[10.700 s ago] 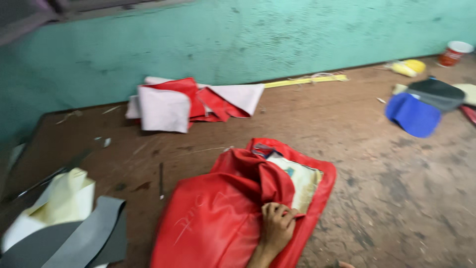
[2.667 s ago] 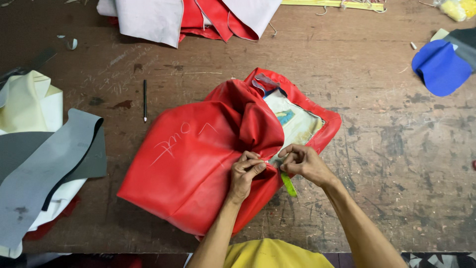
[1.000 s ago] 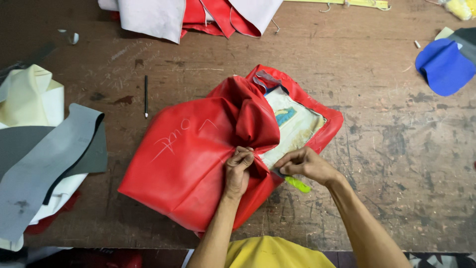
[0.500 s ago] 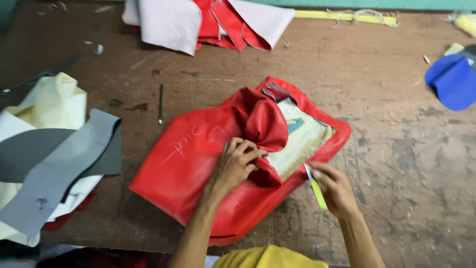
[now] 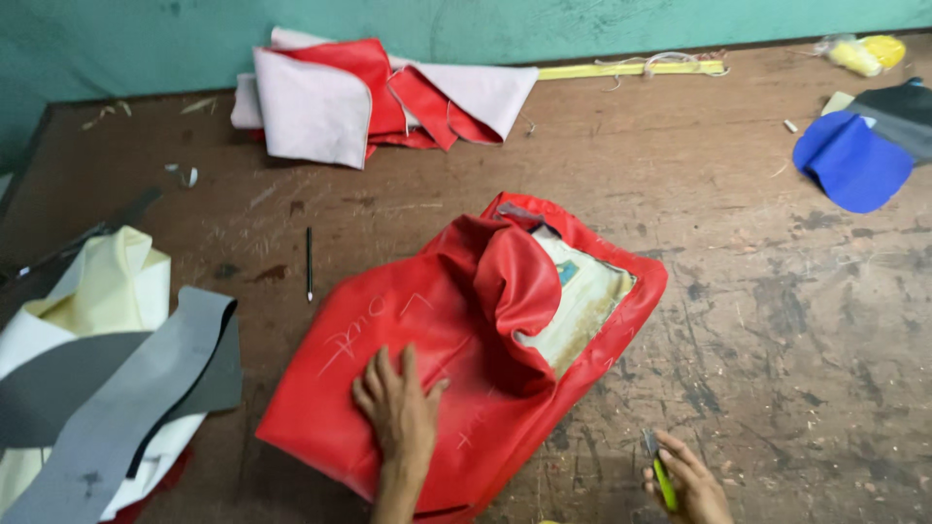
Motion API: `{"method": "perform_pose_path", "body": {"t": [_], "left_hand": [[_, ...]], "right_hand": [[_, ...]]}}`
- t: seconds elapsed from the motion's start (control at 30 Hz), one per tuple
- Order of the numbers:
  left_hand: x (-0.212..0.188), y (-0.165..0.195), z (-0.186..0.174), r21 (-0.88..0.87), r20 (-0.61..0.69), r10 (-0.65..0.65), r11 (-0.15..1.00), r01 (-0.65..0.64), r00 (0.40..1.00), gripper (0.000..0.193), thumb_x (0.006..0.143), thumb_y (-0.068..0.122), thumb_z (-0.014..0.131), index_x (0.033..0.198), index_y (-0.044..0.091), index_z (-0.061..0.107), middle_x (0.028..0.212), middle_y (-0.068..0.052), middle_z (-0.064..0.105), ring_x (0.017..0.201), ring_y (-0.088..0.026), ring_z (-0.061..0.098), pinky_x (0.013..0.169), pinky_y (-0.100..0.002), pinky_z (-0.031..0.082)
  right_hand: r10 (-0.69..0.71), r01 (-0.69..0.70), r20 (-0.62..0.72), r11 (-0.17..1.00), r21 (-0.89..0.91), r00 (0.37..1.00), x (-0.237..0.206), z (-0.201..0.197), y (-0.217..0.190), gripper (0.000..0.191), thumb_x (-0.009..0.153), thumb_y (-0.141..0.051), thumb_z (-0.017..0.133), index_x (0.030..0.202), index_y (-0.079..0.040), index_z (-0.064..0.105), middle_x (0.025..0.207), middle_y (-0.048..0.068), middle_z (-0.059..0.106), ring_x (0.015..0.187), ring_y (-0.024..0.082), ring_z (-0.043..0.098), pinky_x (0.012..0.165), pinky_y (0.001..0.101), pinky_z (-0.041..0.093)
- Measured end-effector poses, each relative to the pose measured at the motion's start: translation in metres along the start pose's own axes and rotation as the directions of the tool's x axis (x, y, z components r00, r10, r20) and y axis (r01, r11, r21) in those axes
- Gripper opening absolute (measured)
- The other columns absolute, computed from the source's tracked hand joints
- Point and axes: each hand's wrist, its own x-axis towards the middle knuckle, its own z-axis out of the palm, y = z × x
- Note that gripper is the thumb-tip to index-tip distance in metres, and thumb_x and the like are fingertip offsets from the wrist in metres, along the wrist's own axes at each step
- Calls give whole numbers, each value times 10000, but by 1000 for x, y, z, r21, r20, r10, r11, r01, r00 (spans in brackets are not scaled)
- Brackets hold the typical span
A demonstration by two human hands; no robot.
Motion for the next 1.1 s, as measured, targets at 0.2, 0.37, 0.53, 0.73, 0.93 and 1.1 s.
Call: {"method": "perform_pose_path", "body": {"t": [0.2,0.37,0.53,0.73,0.93,1.1], "left_hand": [[-9,-15,22,-30,-43,52,998,-54,998,348,852,381,729,1128,171,760,1229,-81,631,1168,-312,533,1044,-520,380],[-12,-17,23,-287,-198,-77,958,17,977,218,826,303,753,971,164,837,984,19,733,986,-245,613,900,-416,467],[-19,-26,13,-771,-156,-388,623,134,908,223,881,251,757,1011,79,818,992,-46,741,946,-213,680,849,-336,531],[-25,-12,10,-877,-15,-518,417,237,855,226,884,206,759,1019,29,802,1031,-75,768,977,-207,710,871,-343,544],[-26,25,-17,-726,20,-320,647,233,947,246,778,198,818,974,53,786,997,-84,722,956,-261,694,849,-368,556],[7,87,-30,-490,-267,223,806,-332,937,388,776,30,680,1165,36,686,1170,-148,651,1142,-349,584,1012,-468,436]], "right_hand": [[-22,-1,188,992,123,982,15,38,-5,453,954,-240,545,1384,-103,582,773,36,544,555,147,444,472,296,336],[-253,221,86,935,276,964,0,105,-37,512,1019,-419,565,1368,-44,560,736,-26,407,531,80,318,427,253,231],[-610,602,-186,792,-105,770,4,173,-66,692,874,-195,774,1453,-70,417,862,-47,470,684,67,411,529,224,342],[-831,841,-130,538,64,541,30,211,-88,677,824,72,716,1446,22,452,1151,-84,599,941,33,579,798,186,520],[-765,771,98,628,-106,637,58,201,-190,651,834,60,683,1468,-19,558,731,-77,408,609,48,408,523,218,379],[-715,731,180,681,-44,676,59,212,-209,592,872,-53,673,1450,-34,548,683,-59,411,549,47,393,485,223,323]]}}
